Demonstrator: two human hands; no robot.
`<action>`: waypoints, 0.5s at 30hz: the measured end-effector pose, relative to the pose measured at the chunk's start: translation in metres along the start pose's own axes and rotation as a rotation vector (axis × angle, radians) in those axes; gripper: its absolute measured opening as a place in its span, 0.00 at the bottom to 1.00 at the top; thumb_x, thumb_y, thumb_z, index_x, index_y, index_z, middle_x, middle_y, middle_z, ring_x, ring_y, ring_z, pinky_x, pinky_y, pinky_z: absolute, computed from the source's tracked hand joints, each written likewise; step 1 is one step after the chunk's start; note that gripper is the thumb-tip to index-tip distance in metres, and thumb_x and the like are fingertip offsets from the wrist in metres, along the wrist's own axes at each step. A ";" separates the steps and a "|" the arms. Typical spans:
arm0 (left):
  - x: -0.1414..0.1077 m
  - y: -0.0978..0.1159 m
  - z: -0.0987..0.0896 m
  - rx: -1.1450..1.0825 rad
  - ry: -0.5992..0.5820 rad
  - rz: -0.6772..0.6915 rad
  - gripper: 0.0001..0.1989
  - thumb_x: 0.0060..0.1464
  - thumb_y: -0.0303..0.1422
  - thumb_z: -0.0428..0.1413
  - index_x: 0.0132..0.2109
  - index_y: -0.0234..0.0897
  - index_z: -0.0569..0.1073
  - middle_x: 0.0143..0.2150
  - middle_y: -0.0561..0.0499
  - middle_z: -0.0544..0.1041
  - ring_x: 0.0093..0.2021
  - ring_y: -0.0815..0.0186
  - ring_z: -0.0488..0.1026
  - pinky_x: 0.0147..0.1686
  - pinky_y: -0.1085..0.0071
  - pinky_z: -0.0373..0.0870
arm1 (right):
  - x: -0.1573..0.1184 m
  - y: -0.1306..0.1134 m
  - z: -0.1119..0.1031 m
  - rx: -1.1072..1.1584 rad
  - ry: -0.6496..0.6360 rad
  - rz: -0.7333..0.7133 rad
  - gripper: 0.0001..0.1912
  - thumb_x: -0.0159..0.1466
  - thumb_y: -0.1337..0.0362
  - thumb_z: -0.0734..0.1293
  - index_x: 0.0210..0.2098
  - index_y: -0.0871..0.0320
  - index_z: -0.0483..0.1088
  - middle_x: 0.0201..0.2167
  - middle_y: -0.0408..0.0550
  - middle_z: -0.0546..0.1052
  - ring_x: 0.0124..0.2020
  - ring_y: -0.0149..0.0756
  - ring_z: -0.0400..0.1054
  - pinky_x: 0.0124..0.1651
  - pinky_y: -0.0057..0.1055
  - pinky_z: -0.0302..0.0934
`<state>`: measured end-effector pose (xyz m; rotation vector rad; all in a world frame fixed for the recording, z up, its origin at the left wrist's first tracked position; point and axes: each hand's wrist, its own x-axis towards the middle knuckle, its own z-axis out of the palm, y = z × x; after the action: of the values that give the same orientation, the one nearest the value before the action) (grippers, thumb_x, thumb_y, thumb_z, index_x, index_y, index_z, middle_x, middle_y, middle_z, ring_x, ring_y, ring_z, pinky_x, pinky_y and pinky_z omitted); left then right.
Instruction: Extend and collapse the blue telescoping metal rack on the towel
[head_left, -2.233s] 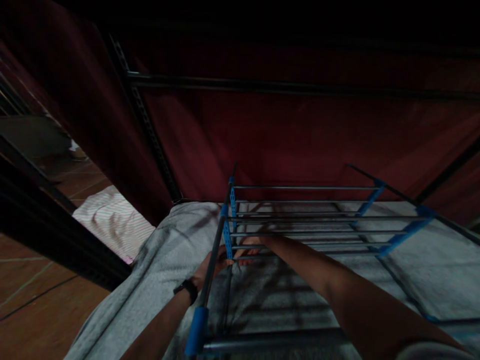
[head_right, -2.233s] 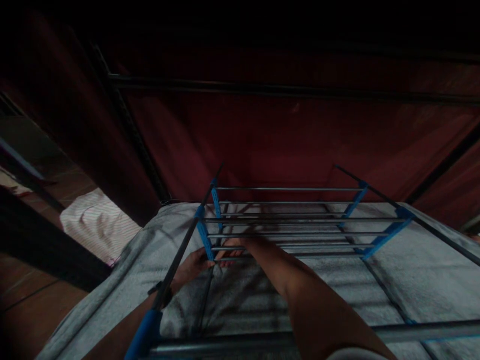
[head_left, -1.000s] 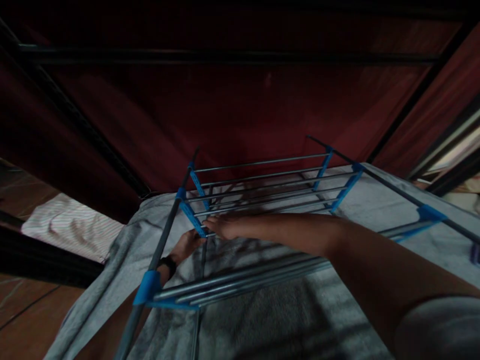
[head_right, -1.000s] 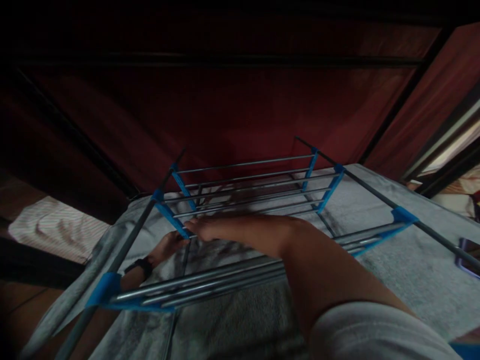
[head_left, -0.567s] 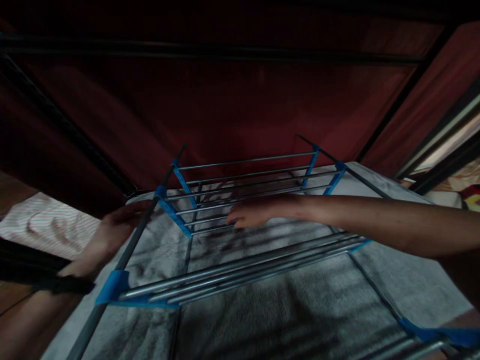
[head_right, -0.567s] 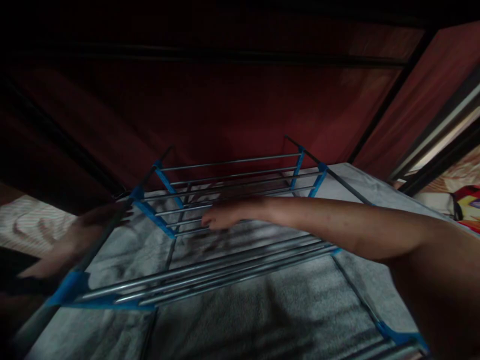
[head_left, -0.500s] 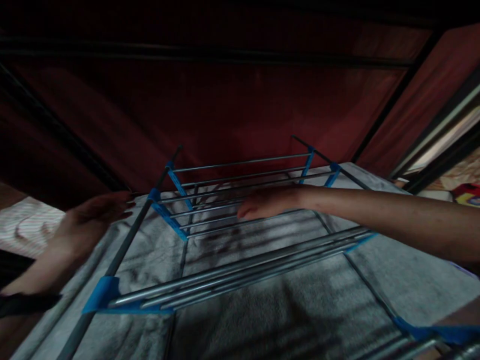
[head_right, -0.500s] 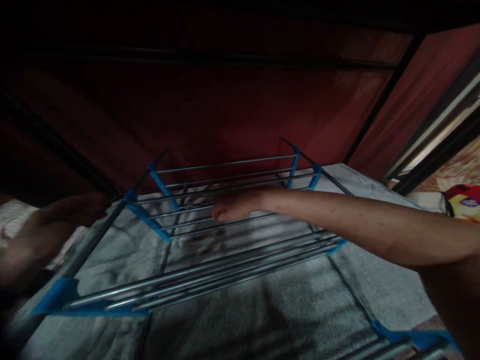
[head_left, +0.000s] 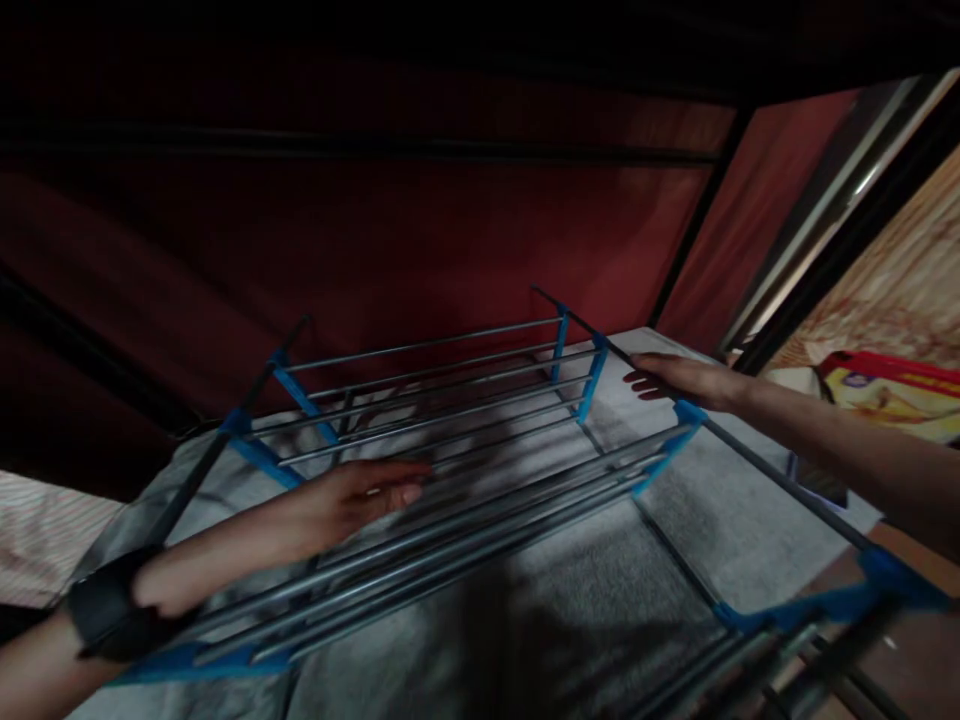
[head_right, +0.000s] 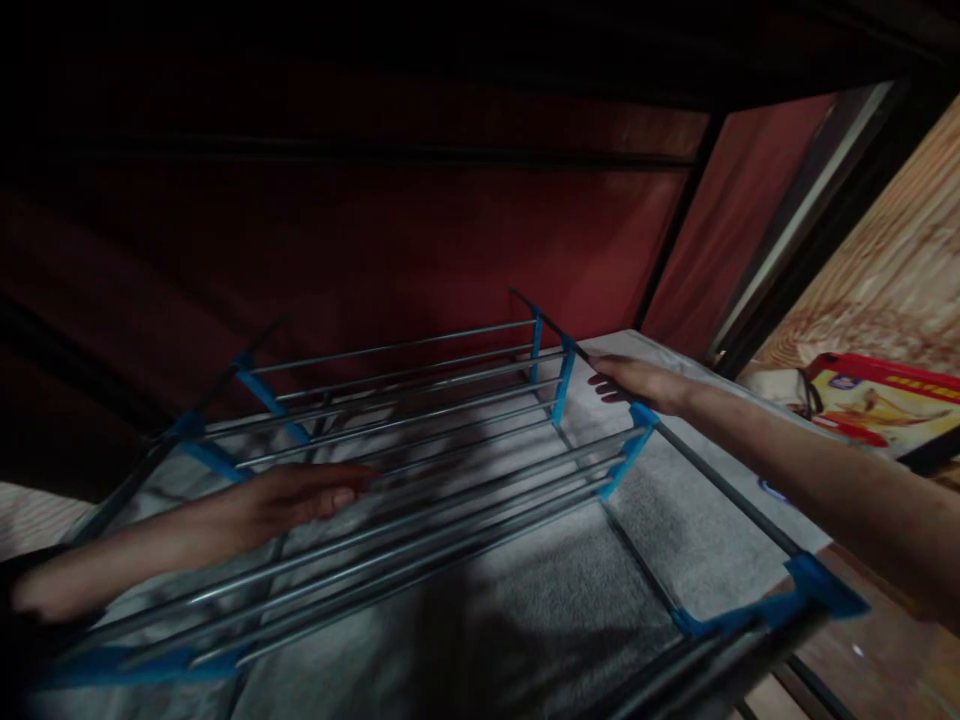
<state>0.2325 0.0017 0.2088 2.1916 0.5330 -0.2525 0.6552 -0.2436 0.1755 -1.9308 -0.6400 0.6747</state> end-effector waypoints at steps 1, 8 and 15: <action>0.001 0.004 0.006 -0.063 -0.070 -0.039 0.31 0.59 0.54 0.52 0.63 0.42 0.69 0.64 0.49 0.72 0.60 0.57 0.71 0.54 0.67 0.71 | -0.006 0.001 0.006 0.053 -0.011 0.042 0.20 0.69 0.60 0.64 0.58 0.60 0.65 0.47 0.58 0.78 0.36 0.35 0.76 0.40 0.30 0.75; -0.013 0.000 0.034 -0.242 -0.161 -0.130 0.29 0.60 0.50 0.52 0.62 0.39 0.68 0.35 0.54 0.80 0.22 0.73 0.65 0.23 0.79 0.59 | -0.022 -0.015 0.022 0.314 -0.003 0.108 0.17 0.66 0.76 0.61 0.53 0.62 0.67 0.36 0.53 0.80 0.24 0.26 0.72 0.30 0.20 0.72; -0.038 -0.042 0.019 -0.044 -0.063 -0.203 0.27 0.53 0.55 0.53 0.55 0.50 0.74 0.26 0.61 0.77 0.31 0.67 0.73 0.34 0.75 0.69 | -0.036 -0.018 0.046 0.444 -0.071 0.112 0.15 0.65 0.79 0.62 0.50 0.63 0.67 0.31 0.50 0.79 0.24 0.26 0.71 0.31 0.20 0.72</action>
<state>0.1800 -0.0009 0.1816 2.0808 0.7201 -0.4132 0.5947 -0.2327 0.1802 -1.5418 -0.3853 0.8779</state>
